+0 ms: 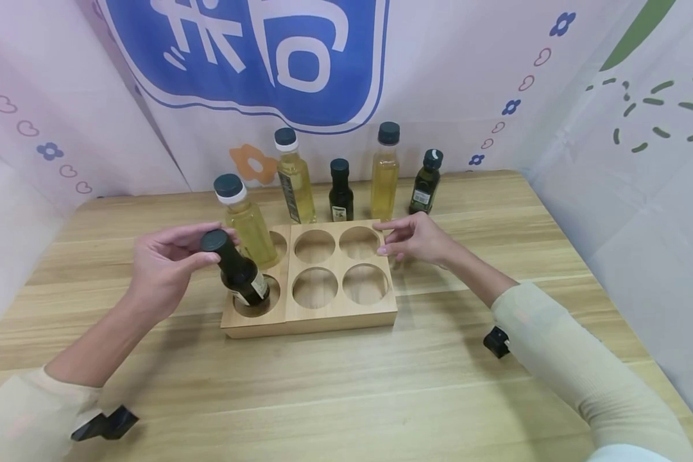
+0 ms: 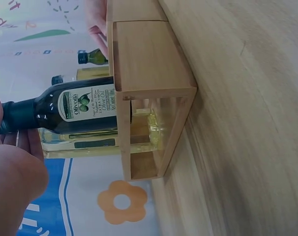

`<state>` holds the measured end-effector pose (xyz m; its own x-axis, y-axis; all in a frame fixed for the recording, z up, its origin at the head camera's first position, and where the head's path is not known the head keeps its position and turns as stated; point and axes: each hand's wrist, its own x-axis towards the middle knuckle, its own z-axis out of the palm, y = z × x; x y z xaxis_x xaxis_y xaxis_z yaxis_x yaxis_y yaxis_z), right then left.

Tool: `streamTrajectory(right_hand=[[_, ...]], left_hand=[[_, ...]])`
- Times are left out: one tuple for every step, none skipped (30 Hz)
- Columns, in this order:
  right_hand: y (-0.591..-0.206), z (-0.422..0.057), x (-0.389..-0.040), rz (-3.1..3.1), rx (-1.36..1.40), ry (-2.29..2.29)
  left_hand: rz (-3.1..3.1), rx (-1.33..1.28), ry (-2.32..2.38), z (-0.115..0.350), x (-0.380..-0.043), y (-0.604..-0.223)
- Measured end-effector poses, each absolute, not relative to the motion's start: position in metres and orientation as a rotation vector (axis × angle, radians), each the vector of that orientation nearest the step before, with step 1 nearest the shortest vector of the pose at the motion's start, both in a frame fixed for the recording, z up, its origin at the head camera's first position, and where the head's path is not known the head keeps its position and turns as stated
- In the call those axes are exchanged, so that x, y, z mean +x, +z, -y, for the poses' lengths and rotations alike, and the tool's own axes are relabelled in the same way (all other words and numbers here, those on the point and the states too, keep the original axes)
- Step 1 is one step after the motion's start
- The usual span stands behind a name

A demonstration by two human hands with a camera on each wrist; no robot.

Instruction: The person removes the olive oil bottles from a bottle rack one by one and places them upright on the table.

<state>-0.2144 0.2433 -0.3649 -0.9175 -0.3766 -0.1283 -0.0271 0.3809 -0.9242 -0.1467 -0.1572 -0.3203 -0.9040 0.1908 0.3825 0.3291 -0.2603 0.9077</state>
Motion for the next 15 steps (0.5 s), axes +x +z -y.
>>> streamTrajectory(right_hand=[[-0.3651,-0.2431,-0.2143,-2.328,-0.356,-1.550],[-0.3650,-0.2432,-0.2141,-2.327,-0.361,-1.551],[-0.3654,-0.2433,-0.2143,-2.327,-0.363,-1.552],[-0.3656,-0.2435,-0.2142,-2.327,-0.363,-1.554],[-0.3657,-0.2434,-0.2141,-2.328,-0.360,-1.554],[-0.3657,-0.2433,-0.2139,-2.329,-0.356,-1.554],[-0.3658,-0.2434,-0.2138,-2.329,-0.353,-1.553],[-0.3659,-0.2435,-0.2138,-2.329,-0.353,-1.551],[-0.3659,-0.2434,-0.2136,-2.330,-0.354,-1.549],[-0.3658,-0.2430,-0.2135,-2.330,-0.351,-1.550],[-0.3658,-0.2428,-0.2135,-2.330,-0.348,-1.551],[-0.3658,-0.2428,-0.2136,-2.327,-0.351,-1.553],[-0.3656,-0.2428,-0.2137,-2.326,-0.355,-1.555],[-0.3654,-0.2428,-0.2139,-2.325,-0.357,-1.557],[-0.3651,-0.2427,-0.2141,-2.324,-0.354,-1.560]], left_hand=[[1.842,-0.653,-2.338,0.1570,-0.1465,-0.3197],[1.831,-0.653,-2.341,0.1568,-0.1464,-0.3192],[1.822,-0.651,-2.342,0.1566,-0.1464,-0.3188],[1.814,-0.648,-2.341,0.1565,-0.1463,-0.3184],[1.804,-0.645,-2.343,0.1563,-0.1464,-0.3182],[1.798,-0.641,-2.343,0.1562,-0.1465,-0.3179],[1.792,-0.635,-2.342,0.1561,-0.1466,-0.3176],[1.787,-0.632,-2.343,0.1560,-0.1467,-0.3173],[1.785,-0.626,-2.341,0.1560,-0.1468,-0.3169],[1.779,-0.622,-2.344,0.1559,-0.1469,-0.3165],[1.773,-0.620,-2.347,0.1558,-0.1472,-0.3159],[1.766,-0.621,-2.351,0.1556,-0.1475,-0.3153],[1.755,-0.625,-2.358,0.1555,-0.1480,-0.3146],[1.743,-0.631,-2.365,0.1553,-0.1485,-0.3139],[1.730,-0.638,-2.371,0.1552,-0.1491,-0.3132]])
